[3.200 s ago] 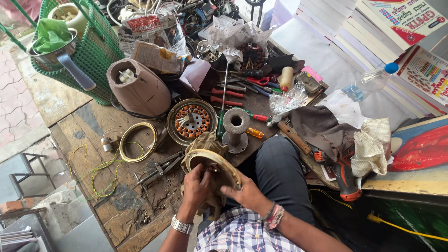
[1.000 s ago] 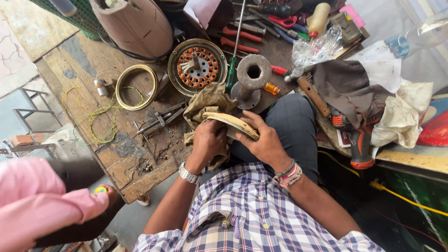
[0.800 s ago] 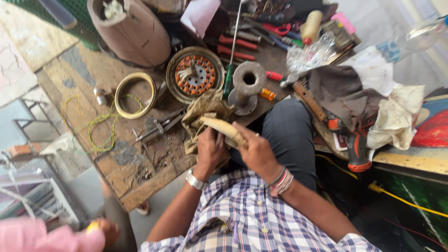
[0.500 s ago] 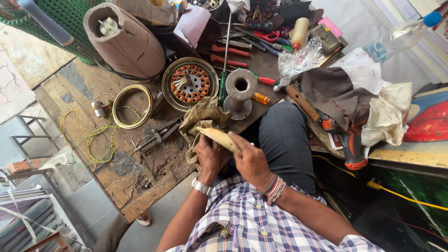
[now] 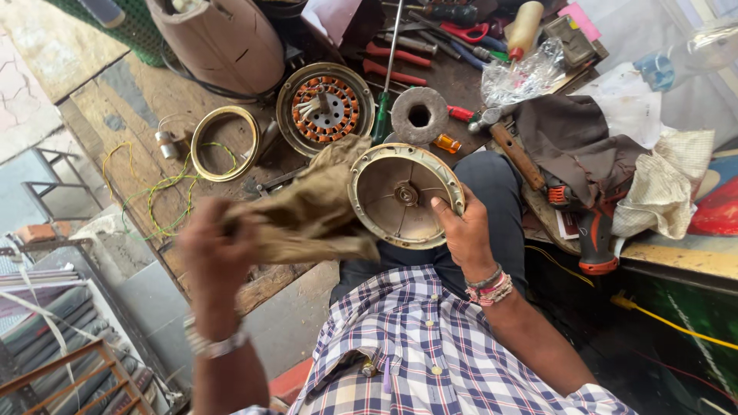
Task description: The person disassembles and reassembles a small motor or fan component on a cluttered workbench. They use a hammer and screwdriver to remove and install parts, wipe components with a cloth, and handle the rotor and housing pieces.
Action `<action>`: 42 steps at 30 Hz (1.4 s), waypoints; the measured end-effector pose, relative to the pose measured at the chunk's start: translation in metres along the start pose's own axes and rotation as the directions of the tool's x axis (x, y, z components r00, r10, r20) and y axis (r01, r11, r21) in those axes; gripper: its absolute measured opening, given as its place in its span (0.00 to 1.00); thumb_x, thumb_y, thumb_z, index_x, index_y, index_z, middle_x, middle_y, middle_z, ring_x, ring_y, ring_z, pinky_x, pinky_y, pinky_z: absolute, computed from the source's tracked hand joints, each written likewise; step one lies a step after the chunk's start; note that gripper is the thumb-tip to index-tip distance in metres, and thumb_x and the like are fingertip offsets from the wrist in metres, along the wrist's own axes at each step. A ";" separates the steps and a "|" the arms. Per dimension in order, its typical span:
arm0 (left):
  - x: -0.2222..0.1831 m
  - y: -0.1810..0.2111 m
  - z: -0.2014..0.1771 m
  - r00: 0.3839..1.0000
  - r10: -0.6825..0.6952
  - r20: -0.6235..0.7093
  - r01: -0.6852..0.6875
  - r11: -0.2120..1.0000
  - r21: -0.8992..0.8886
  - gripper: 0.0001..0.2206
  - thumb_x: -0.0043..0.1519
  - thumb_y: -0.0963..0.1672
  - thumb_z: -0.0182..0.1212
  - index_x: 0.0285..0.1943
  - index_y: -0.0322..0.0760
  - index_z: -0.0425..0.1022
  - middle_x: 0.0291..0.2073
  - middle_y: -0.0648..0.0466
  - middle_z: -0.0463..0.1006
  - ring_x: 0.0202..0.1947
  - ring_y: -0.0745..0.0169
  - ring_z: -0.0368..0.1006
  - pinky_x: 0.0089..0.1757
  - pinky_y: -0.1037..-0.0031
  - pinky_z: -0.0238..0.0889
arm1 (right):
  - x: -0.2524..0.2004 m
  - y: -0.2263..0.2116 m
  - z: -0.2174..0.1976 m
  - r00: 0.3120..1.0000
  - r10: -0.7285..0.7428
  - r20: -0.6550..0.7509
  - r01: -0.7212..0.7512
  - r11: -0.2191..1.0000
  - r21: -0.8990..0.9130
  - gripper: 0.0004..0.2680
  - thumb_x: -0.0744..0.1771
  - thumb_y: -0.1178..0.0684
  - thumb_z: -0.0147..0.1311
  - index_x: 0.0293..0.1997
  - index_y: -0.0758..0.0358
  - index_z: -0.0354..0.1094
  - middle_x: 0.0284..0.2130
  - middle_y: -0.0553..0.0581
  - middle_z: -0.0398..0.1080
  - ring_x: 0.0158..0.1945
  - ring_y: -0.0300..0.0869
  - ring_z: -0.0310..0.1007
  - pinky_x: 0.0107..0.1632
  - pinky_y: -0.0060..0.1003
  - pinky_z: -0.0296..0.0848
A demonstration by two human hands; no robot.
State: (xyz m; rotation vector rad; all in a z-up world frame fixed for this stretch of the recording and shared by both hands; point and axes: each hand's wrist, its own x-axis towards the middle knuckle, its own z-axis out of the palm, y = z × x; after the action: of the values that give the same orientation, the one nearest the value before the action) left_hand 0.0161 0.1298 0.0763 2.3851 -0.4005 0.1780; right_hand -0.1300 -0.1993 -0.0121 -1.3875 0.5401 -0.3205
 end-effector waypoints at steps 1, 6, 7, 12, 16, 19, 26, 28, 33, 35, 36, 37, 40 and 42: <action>0.000 -0.006 -0.016 0.999 0.021 -0.041 -0.018 0.997 0.069 0.05 0.64 0.40 0.67 0.44 0.33 0.76 0.34 0.46 0.80 0.33 0.56 0.80 0.37 0.68 0.73 | 0.000 0.000 0.001 0.999 0.027 0.017 -0.028 0.998 0.051 0.13 0.68 0.61 0.56 0.60 0.72 0.67 0.47 0.55 0.75 0.48 0.36 0.73 0.52 0.30 0.73; 0.006 -0.041 -0.049 0.998 -0.033 -0.061 0.057 0.897 0.439 0.07 0.70 0.42 0.66 0.40 0.34 0.77 0.32 0.48 0.81 0.31 0.56 0.79 0.40 0.64 0.73 | 0.001 -0.003 -0.002 0.990 0.113 0.083 -0.129 0.968 0.217 0.16 0.67 0.62 0.57 0.62 0.72 0.64 0.51 0.58 0.74 0.52 0.38 0.74 0.56 0.33 0.74; 0.010 -0.050 -0.045 0.997 -0.050 -0.061 0.074 0.852 0.518 0.08 0.68 0.43 0.67 0.39 0.34 0.77 0.32 0.47 0.81 0.31 0.54 0.78 0.39 0.63 0.72 | 0.001 -0.005 -0.001 0.988 0.128 0.090 -0.145 0.963 0.227 0.16 0.67 0.62 0.57 0.61 0.72 0.64 0.51 0.59 0.75 0.52 0.39 0.75 0.56 0.34 0.74; 0.006 -0.066 0.000 0.988 0.104 0.117 -0.153 0.487 0.860 0.17 0.41 0.48 0.71 0.38 0.43 0.81 0.27 0.51 0.80 0.30 0.53 0.78 0.30 0.59 0.71 | 0.000 -0.016 0.004 0.979 0.172 0.108 -0.190 0.961 0.200 0.17 0.66 0.61 0.58 0.61 0.74 0.65 0.50 0.60 0.75 0.51 0.41 0.75 0.55 0.35 0.75; -0.022 -0.006 0.059 0.957 0.093 0.274 -0.103 0.994 0.022 0.10 0.51 0.43 0.72 0.40 0.41 0.78 0.28 0.51 0.79 0.30 0.54 0.75 0.33 0.66 0.69 | -0.004 -0.025 0.008 0.985 0.150 0.089 -0.158 0.982 0.100 0.17 0.66 0.59 0.58 0.61 0.73 0.66 0.49 0.59 0.75 0.50 0.39 0.75 0.53 0.34 0.75; -0.042 0.049 0.097 0.841 0.099 0.532 0.025 0.975 -0.221 0.24 0.56 0.43 0.66 0.65 0.46 0.74 0.24 0.48 0.80 0.23 0.50 0.78 0.30 0.59 0.71 | -0.008 -0.036 0.023 0.988 0.139 0.070 -0.135 0.988 -0.069 0.15 0.66 0.57 0.59 0.59 0.72 0.69 0.46 0.59 0.77 0.47 0.39 0.76 0.50 0.34 0.76; -0.030 0.081 0.118 0.863 0.285 0.417 -0.174 0.942 -0.286 0.29 0.56 0.42 0.63 0.71 0.48 0.68 0.19 0.43 0.75 0.21 0.42 0.73 0.28 0.54 0.66 | -0.024 -0.055 0.033 0.999 -0.015 0.030 0.023 0.965 -0.262 0.17 0.67 0.53 0.59 0.61 0.67 0.69 0.46 0.57 0.79 0.49 0.39 0.78 0.50 0.34 0.77; -0.038 0.081 0.119 0.852 0.258 0.455 -0.156 0.956 -0.250 0.32 0.54 0.42 0.63 0.72 0.47 0.66 0.18 0.42 0.75 0.20 0.41 0.73 0.27 0.54 0.66 | -0.024 -0.054 0.036 0.999 -0.035 0.032 0.041 0.973 -0.225 0.17 0.67 0.54 0.59 0.62 0.67 0.68 0.47 0.58 0.79 0.50 0.39 0.78 0.51 0.34 0.77; -0.059 0.075 0.132 0.837 0.153 0.526 0.159 0.851 -0.501 0.38 0.54 0.41 0.62 0.77 0.41 0.54 0.17 0.48 0.74 0.17 0.50 0.72 0.24 0.61 0.65 | -0.028 -0.047 0.046 0.990 -0.092 0.110 0.102 0.990 -0.095 0.18 0.67 0.57 0.58 0.66 0.66 0.65 0.52 0.58 0.77 0.53 0.38 0.75 0.54 0.33 0.75; -0.058 0.069 0.139 0.672 0.018 0.740 0.677 0.391 -0.624 0.38 0.57 0.39 0.59 0.80 0.45 0.50 0.19 0.54 0.74 0.17 0.62 0.70 0.23 0.69 0.65 | -0.031 -0.048 0.047 0.979 -0.110 0.173 0.138 0.978 -0.158 0.20 0.67 0.57 0.59 0.67 0.64 0.64 0.53 0.58 0.76 0.52 0.40 0.76 0.52 0.32 0.77; -0.060 0.064 0.138 0.610 0.182 0.771 0.779 0.037 -0.626 0.35 0.61 0.40 0.57 0.81 0.44 0.52 0.19 0.56 0.74 0.16 0.67 0.69 0.22 0.74 0.63 | -0.033 -0.049 0.047 0.971 -0.117 0.208 0.158 0.969 -0.190 0.20 0.66 0.56 0.60 0.67 0.63 0.63 0.53 0.58 0.76 0.51 0.41 0.77 0.51 0.32 0.78; -0.062 0.058 0.133 0.578 0.353 0.736 0.814 -0.305 -0.494 0.32 0.64 0.40 0.55 0.81 0.43 0.53 0.19 0.57 0.73 0.15 0.71 0.67 0.21 0.79 0.61 | -0.035 -0.051 0.046 0.943 -0.229 0.243 0.290 0.922 -0.256 0.21 0.67 0.56 0.60 0.69 0.62 0.63 0.59 0.60 0.72 0.57 0.43 0.75 0.55 0.33 0.78; -0.056 0.050 0.124 0.601 0.549 0.580 0.750 -0.638 -0.173 0.24 0.68 0.49 0.52 0.73 0.41 0.60 0.18 0.57 0.74 0.13 0.75 0.62 0.19 0.85 0.55 | -0.033 -0.065 0.041 0.784 -0.437 0.441 0.586 0.755 -0.295 0.27 0.66 0.54 0.64 0.74 0.59 0.57 0.72 0.63 0.58 0.72 0.51 0.63 0.66 0.42 0.70; -0.048 0.047 0.116 0.601 0.609 0.518 0.768 -0.620 -0.161 0.29 0.68 0.56 0.51 0.70 0.34 0.61 0.19 0.56 0.75 0.13 0.75 0.60 0.20 0.86 0.52 | -0.030 -0.076 0.033 0.645 -0.440 0.624 0.650 0.746 -0.146 0.36 0.61 0.53 0.70 0.78 0.56 0.48 0.77 0.66 0.45 0.79 0.58 0.46 0.71 0.54 0.57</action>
State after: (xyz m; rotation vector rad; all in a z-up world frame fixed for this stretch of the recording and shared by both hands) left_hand -0.0422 0.0308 0.0078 -0.1584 -0.0683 -1.1879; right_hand -0.1298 -0.1693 0.0709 -1.9070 -0.3728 -0.2956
